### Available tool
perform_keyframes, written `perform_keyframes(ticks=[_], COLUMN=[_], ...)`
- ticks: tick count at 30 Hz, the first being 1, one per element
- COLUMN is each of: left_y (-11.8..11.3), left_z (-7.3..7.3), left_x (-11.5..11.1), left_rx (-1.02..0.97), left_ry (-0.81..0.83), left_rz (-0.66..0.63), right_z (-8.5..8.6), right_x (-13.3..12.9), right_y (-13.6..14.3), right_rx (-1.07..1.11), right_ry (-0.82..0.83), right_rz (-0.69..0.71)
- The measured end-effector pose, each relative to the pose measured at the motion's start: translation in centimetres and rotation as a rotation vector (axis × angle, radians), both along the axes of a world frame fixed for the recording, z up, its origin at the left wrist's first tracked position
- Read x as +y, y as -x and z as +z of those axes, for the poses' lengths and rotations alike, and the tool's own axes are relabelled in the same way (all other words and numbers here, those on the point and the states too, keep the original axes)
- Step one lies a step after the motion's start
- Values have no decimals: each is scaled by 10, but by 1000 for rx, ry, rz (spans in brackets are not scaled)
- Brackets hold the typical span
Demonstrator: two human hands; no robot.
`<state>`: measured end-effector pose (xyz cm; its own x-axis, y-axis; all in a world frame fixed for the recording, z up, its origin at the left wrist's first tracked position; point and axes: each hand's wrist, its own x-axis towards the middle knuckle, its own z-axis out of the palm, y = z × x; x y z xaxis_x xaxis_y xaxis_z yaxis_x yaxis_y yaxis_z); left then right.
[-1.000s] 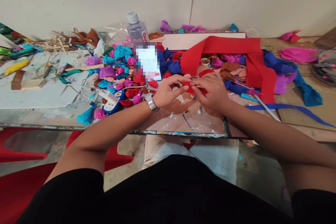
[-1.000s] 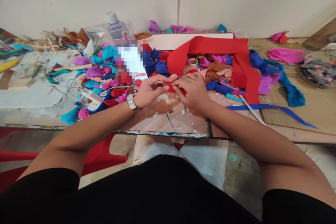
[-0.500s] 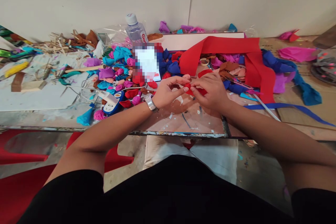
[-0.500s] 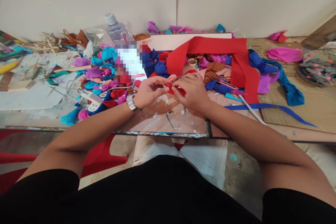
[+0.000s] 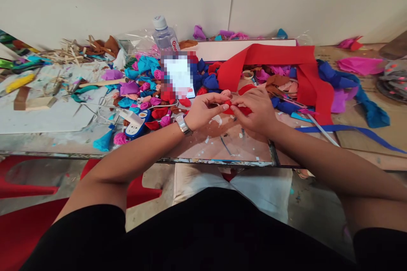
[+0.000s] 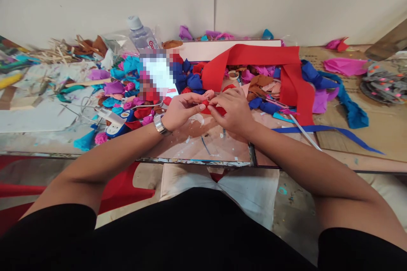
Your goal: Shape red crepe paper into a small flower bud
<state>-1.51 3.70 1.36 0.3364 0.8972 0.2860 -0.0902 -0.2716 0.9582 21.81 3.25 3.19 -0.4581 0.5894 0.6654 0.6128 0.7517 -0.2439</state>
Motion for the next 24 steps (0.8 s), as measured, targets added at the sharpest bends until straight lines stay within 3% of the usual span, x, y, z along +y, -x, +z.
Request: perform_keyframes(ticks=[8, 24], left_y=[-3, -1], left_z=[2, 4], left_x=[-3, -2], left_rx=[10, -1], left_ry=[-32, -50], left_rz=[34, -38], right_z=[-1, 0], right_x=[-1, 0], right_y=[0, 0], right_rx=[-2, 58], right_ry=[9, 19], right_rz=[21, 12])
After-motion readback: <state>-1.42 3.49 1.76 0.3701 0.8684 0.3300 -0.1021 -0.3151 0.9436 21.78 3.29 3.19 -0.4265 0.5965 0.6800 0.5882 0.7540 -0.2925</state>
